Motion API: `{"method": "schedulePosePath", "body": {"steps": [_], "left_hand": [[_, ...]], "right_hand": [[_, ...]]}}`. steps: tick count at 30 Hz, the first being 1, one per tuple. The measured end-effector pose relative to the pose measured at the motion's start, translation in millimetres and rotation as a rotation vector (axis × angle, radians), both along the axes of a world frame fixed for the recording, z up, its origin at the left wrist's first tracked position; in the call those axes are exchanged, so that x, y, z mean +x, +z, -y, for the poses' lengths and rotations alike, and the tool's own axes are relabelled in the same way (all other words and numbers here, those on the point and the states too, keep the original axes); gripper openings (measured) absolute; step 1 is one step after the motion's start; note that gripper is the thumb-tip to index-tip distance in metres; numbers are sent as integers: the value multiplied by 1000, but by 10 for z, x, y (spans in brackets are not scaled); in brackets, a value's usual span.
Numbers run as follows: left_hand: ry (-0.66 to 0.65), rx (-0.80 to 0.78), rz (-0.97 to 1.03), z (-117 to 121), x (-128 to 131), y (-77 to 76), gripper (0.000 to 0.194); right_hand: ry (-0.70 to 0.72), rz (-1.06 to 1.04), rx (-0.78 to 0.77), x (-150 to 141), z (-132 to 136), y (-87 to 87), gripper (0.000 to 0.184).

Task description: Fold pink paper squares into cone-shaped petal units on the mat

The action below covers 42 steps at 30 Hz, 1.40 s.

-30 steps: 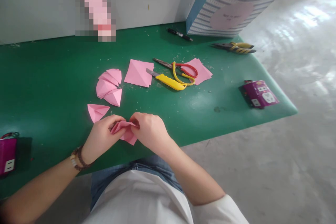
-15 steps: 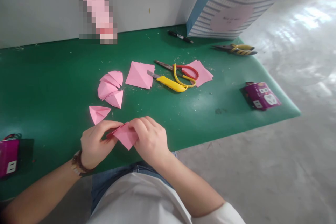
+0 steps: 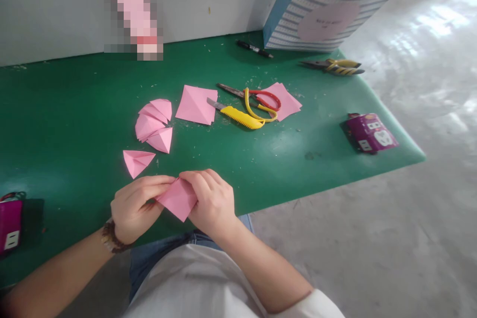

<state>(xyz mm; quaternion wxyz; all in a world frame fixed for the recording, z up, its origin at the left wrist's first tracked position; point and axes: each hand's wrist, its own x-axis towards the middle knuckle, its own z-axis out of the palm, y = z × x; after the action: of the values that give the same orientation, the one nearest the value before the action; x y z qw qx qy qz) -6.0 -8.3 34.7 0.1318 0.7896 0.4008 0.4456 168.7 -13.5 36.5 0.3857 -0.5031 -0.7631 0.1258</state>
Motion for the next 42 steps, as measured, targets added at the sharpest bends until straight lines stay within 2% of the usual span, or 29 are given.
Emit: {"method": "schedulePosePath", "body": {"steps": [5,9,12,15,18,20,23,25,28,31,37,40,42], "left_hand": [[22,-56,11,1,26,0,22],[83,-372,71,-12,22,-6,30],[109,-594,135,-55,23,-26,40],[101,-729,175,-96,27,-37,41],[84,-819,186,-110,27,-25,32],[78,-829,169,-111,24,-19,29],[89,-787,149,-116,18,-30,27],[95,-764,149,-124,17,-47,27],[88,-767,159,-134,20,-66,25],[61,-808,205,-129,28,-68,21],[-9,-896,251,-115,34,-61,20],[21,-885,216,-131,22,-67,18],[50,-862,204,-147,10,-70,19]], "right_hand": [[5,22,7,-6,-9,-50,9],[22,0,-73,43,-69,-43,17],[121,-57,-107,106,-108,-4,26],[192,-79,-105,151,-124,18,30],[156,-78,-89,170,-138,7,35],[157,-58,-89,181,-155,9,31],[251,-21,-156,202,-185,60,11],[290,-19,-208,208,-203,111,20],[228,18,-242,190,-226,151,12],[153,120,-252,160,-247,124,10],[123,282,-210,99,-279,34,13],[136,255,-237,76,-292,51,12],[168,150,-293,110,-301,82,11]]}}
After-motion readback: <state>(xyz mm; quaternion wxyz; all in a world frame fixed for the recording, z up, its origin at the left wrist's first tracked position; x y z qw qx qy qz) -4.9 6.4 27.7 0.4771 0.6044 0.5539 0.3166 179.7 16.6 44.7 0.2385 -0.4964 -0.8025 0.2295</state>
